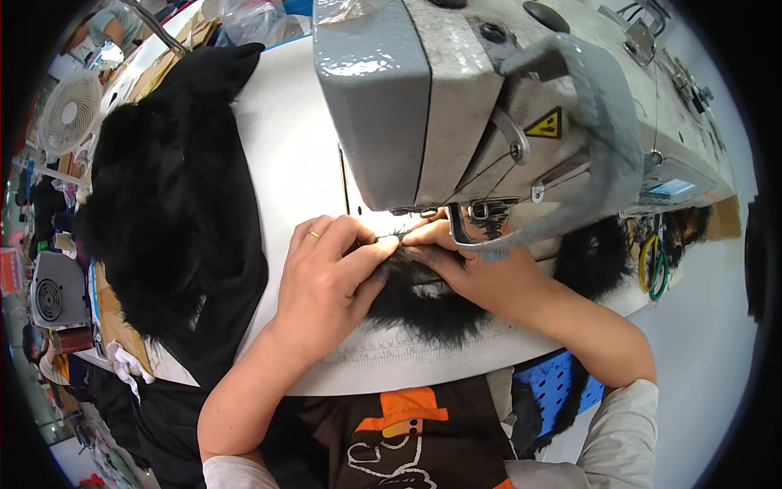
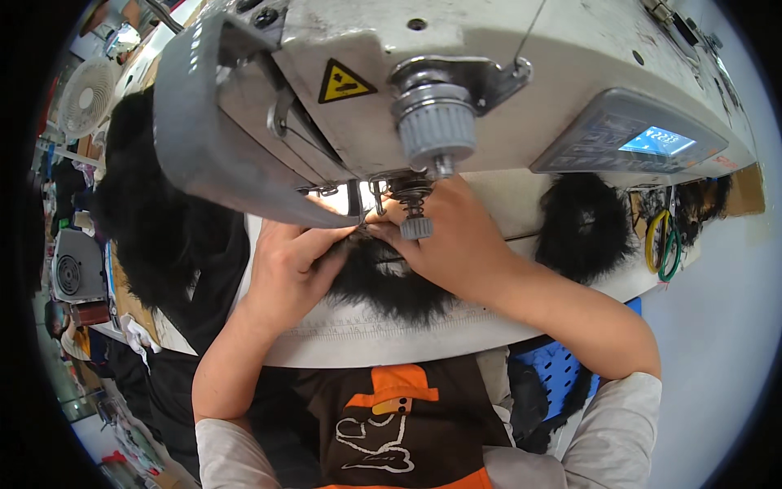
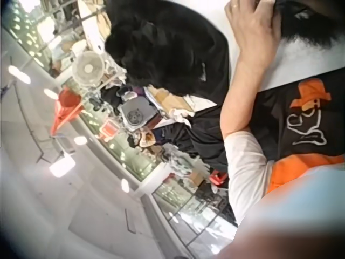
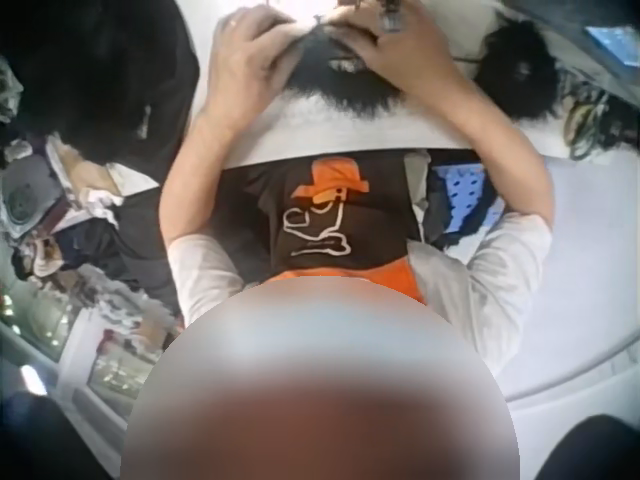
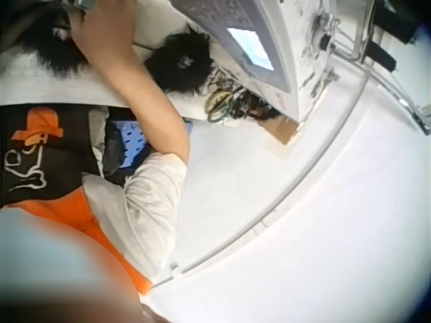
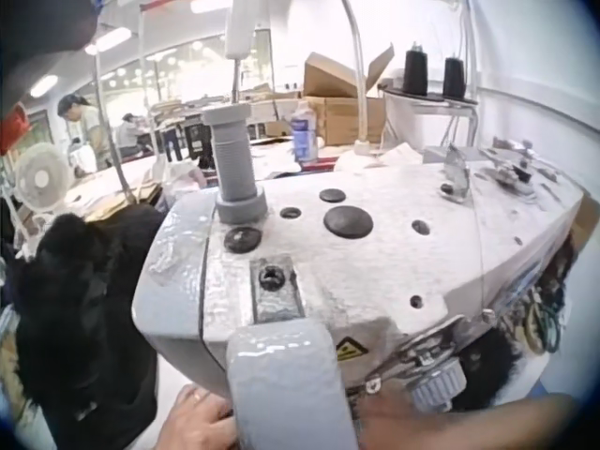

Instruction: Sewing synthetic fur trim onto a black fabric garment using an industrial sewing machine.

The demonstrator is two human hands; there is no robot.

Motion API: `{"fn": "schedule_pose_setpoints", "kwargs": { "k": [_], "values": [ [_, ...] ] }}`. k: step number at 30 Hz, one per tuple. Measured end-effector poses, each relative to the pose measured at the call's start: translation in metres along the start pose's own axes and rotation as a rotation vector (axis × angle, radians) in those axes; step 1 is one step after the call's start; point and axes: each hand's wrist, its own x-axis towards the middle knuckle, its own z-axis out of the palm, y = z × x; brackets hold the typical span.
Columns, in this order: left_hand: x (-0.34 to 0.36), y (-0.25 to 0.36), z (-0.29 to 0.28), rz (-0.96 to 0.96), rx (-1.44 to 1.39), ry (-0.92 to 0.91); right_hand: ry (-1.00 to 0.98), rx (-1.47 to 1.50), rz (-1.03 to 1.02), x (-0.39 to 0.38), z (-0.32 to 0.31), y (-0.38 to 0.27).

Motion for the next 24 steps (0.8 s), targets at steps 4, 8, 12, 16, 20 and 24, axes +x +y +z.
{"fn": "schedule_pose_setpoints", "kwargs": {
  "k": [4,8,12,16,20,24],
  "values": [
    [0.0,-0.002,-0.002,-0.056,-0.124,-0.034,0.001,-0.026,-0.052,-0.001,0.0,0.002],
    [0.004,0.001,0.011,-0.231,-0.231,0.167,0.007,-0.12,-0.06,0.004,-0.005,-0.008],
    [-0.002,-0.002,0.016,-0.083,-0.063,0.066,0.026,-0.096,-0.108,0.004,-0.006,-0.01],
    [-0.004,0.001,0.008,-0.128,-0.03,0.023,0.008,-0.016,0.028,0.001,-0.003,-0.006],
    [-0.004,-0.001,0.009,-0.126,-0.071,0.034,0.037,0.081,0.015,0.001,-0.004,-0.004],
    [-0.004,-0.002,0.009,-0.113,-0.076,0.056,0.002,0.073,-0.037,0.002,-0.006,0.0]
  ]
}}
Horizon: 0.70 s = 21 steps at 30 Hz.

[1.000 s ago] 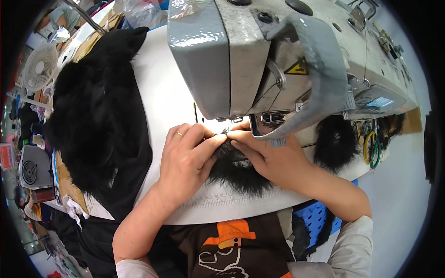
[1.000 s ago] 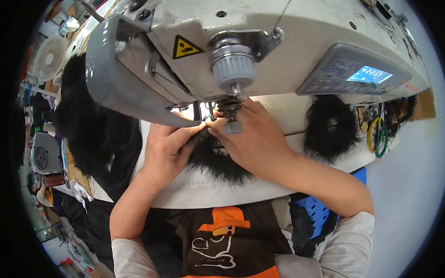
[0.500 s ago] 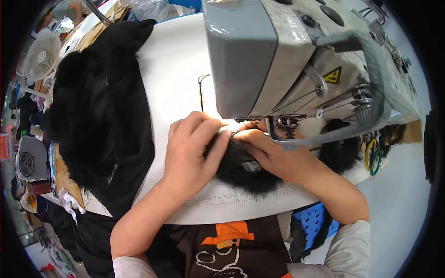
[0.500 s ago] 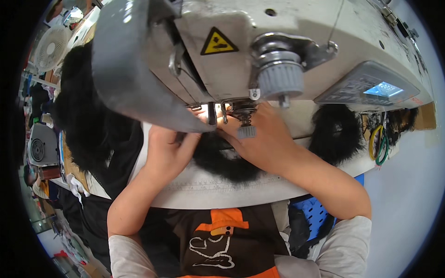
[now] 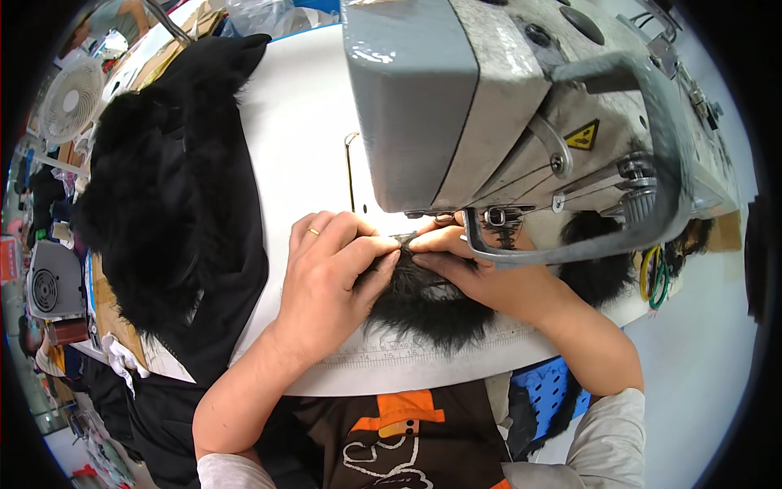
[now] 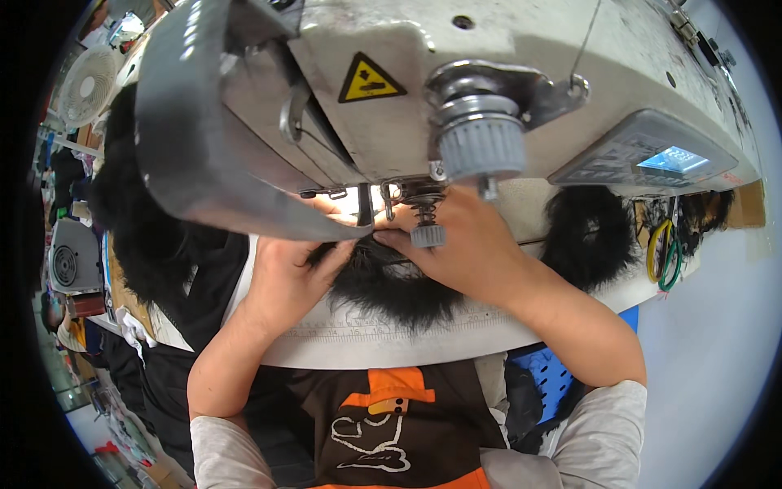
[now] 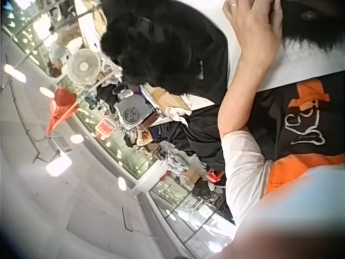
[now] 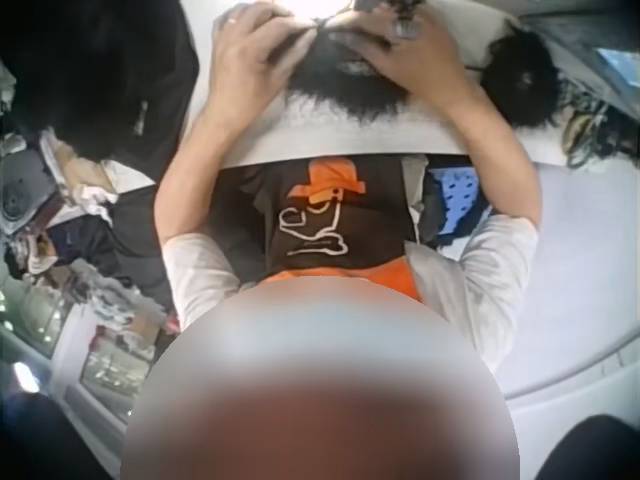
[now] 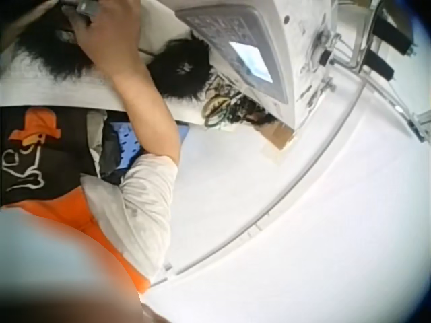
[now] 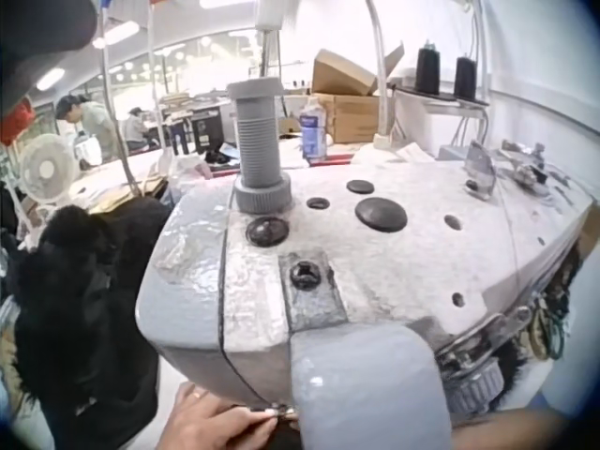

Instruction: Sewing synthetic fur trim onto a black fabric garment using an industrial sewing machine.

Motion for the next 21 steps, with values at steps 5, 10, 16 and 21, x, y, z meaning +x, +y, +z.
{"fn": "schedule_pose_setpoints", "kwargs": {
  "k": [5,10,16,21],
  "values": [
    [0.004,-0.001,-0.004,0.018,0.012,-0.026,-0.052,-0.049,0.068,-0.003,0.005,0.002],
    [0.008,0.002,-0.006,0.016,0.043,-0.03,-0.054,-0.088,0.071,-0.002,0.007,0.004],
    [0.014,-0.004,-0.002,-0.037,0.072,-0.107,0.012,0.015,0.198,-0.004,0.009,0.009],
    [0.03,-0.016,0.004,-0.029,-0.039,-0.093,-0.098,0.204,0.298,0.007,-0.007,0.02]
  ]
}}
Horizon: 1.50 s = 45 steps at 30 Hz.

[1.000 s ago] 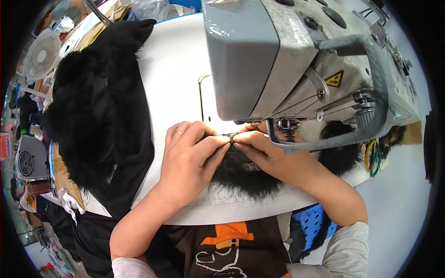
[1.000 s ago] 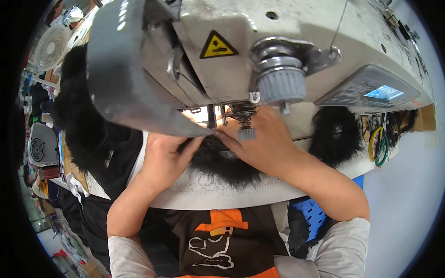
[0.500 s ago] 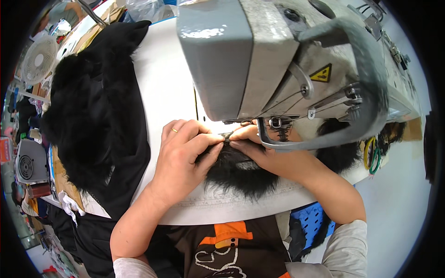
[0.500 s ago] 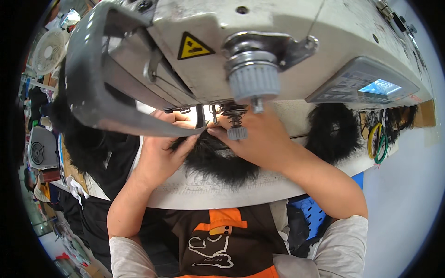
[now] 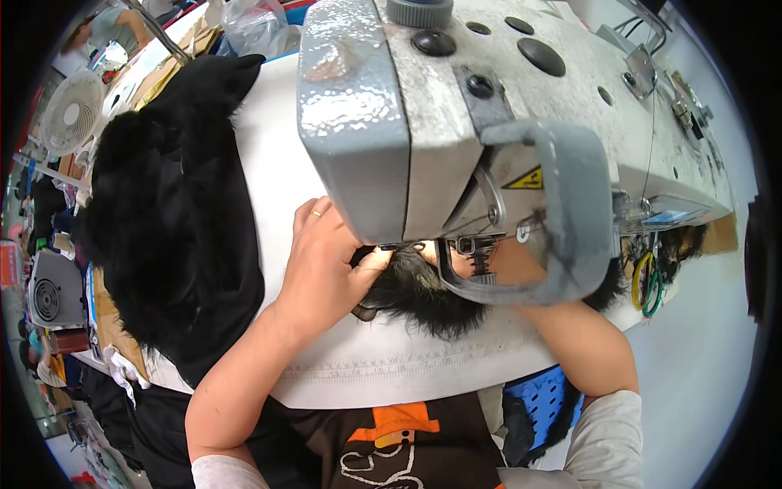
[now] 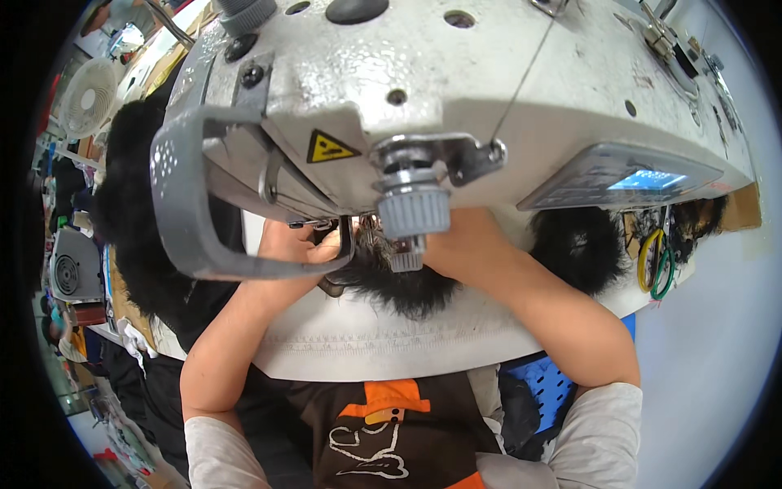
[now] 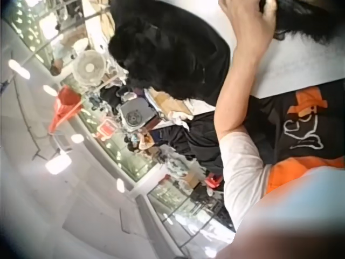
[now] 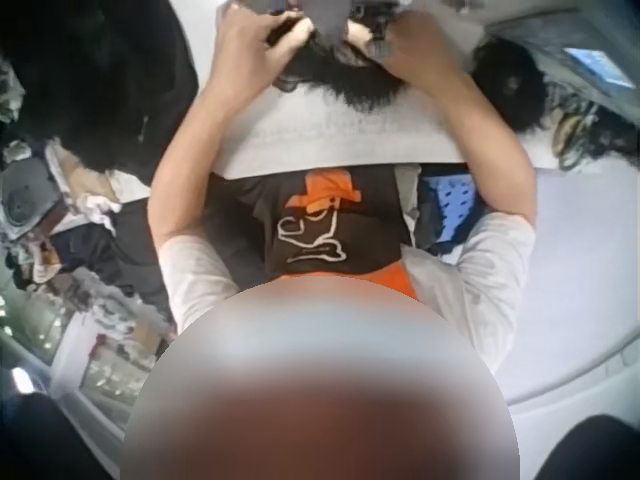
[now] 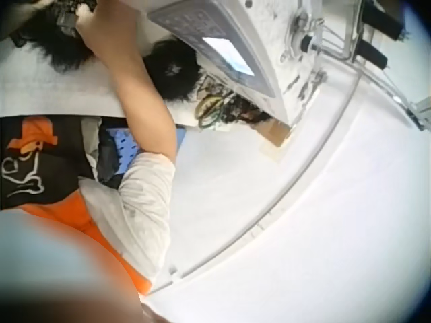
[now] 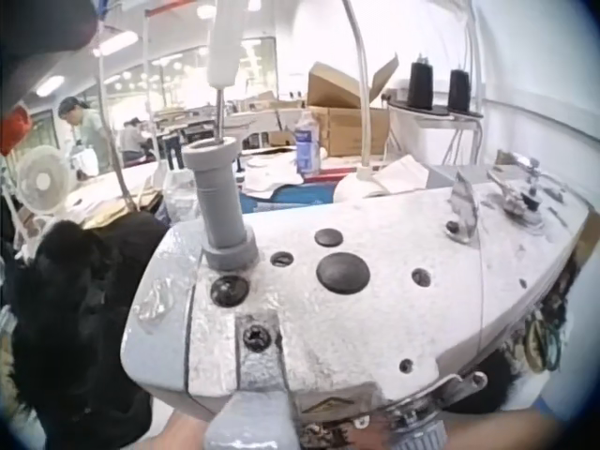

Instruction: Sewing synthetic fur trim onto a black fabric garment using an industrial sewing machine.

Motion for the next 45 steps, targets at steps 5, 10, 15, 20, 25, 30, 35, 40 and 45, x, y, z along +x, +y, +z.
{"fn": "schedule_pose_setpoints", "kwargs": {
  "k": [5,10,15,20,25,30,35,40,45],
  "values": [
    [0.001,-0.008,0.011,-0.115,-0.238,0.018,-0.178,0.076,0.072,-0.012,-0.019,0.002],
    [0.003,-0.007,0.011,-0.009,-0.058,0.044,-0.142,0.499,0.159,-0.015,-0.016,0.017],
    [0.006,-0.008,0.011,0.011,-0.106,0.087,-0.157,0.773,0.307,-0.016,-0.005,0.044],
    [0.005,-0.006,0.006,-0.018,-0.027,0.022,-0.178,0.252,0.163,-0.015,0.009,0.077],
    [0.006,-0.015,0.016,0.022,-0.021,0.066,-0.297,-0.352,0.002,-0.009,0.016,0.101],
    [0.006,-0.01,0.013,0.078,0.006,0.145,-0.078,-0.702,-0.142,-0.006,-0.003,0.032],
    [0.011,-0.013,0.015,0.074,0.02,0.154,0.104,-0.338,-0.342,0.0,-0.006,0.019],
    [0.011,-0.014,0.017,0.108,0.053,0.187,0.053,-0.392,-0.211,0.002,-0.004,0.023],
    [0.013,-0.01,0.014,0.155,0.076,0.246,-0.004,-0.46,-0.044,0.001,-0.001,0.031]
  ]
}}
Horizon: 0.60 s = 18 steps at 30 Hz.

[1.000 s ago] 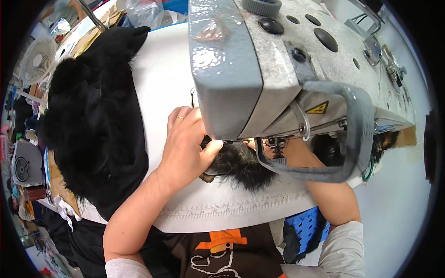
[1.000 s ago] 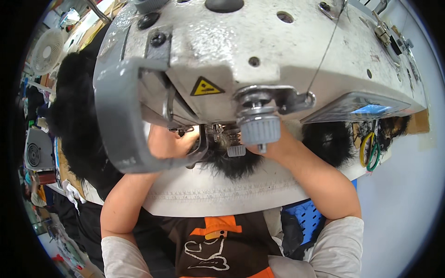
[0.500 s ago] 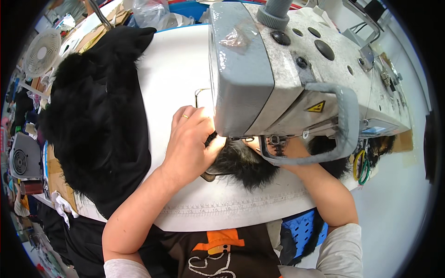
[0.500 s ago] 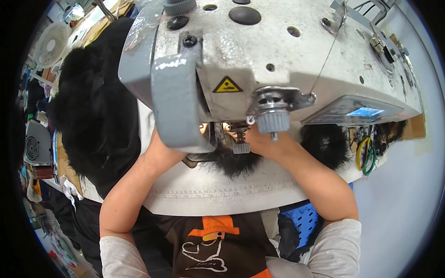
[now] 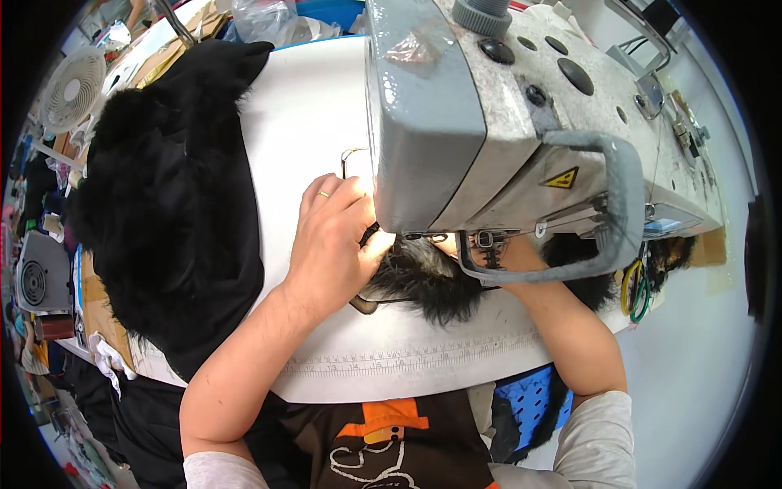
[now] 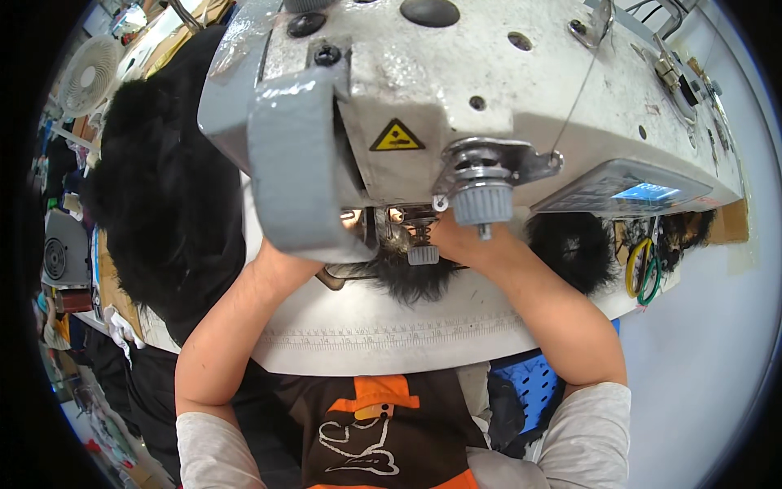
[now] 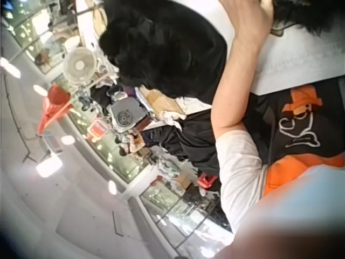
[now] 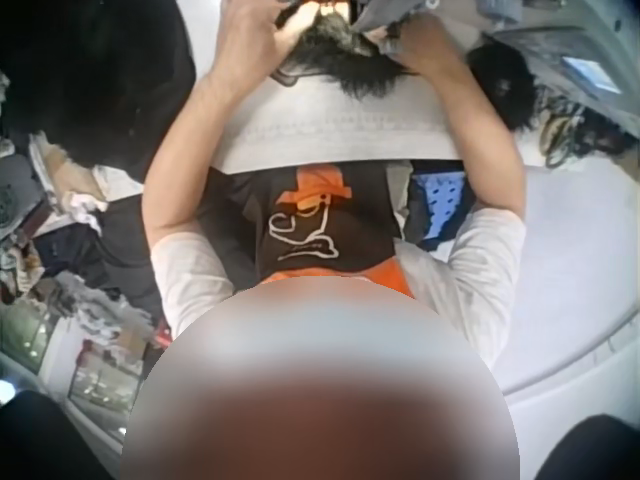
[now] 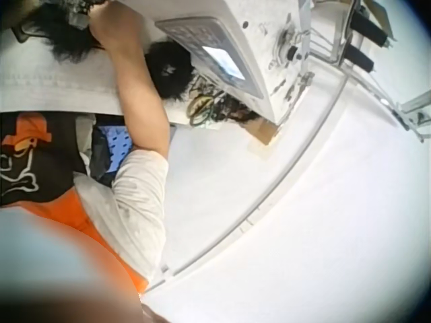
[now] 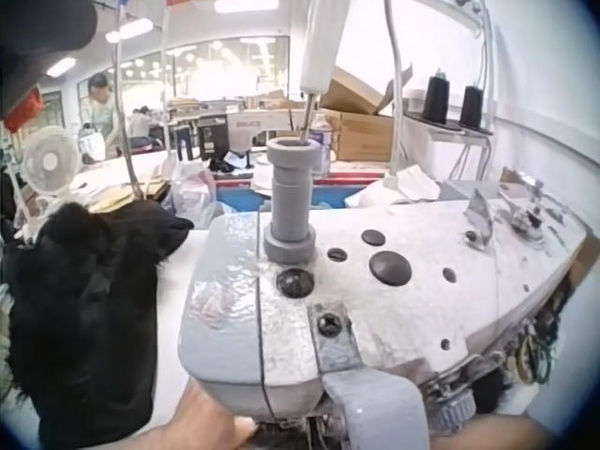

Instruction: Sewing synthetic fur trim onto a black fabric garment using an industrial sewing machine.

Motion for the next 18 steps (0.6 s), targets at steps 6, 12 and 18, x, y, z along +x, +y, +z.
{"fn": "schedule_pose_setpoints", "kwargs": {
  "k": [6,12,18],
  "values": [
    [0.004,0.006,-0.003,-0.051,0.003,-0.045,-0.094,-0.06,0.146,0.003,0.003,0.005],
    [-0.01,-0.01,0.005,-0.171,-0.072,-0.153,-0.225,-0.235,0.037,0.003,0.011,0.014],
    [-0.008,-0.006,0.0,-0.123,-0.059,-0.114,-0.029,-0.025,0.056,0.005,0.015,0.01]
  ]
}}
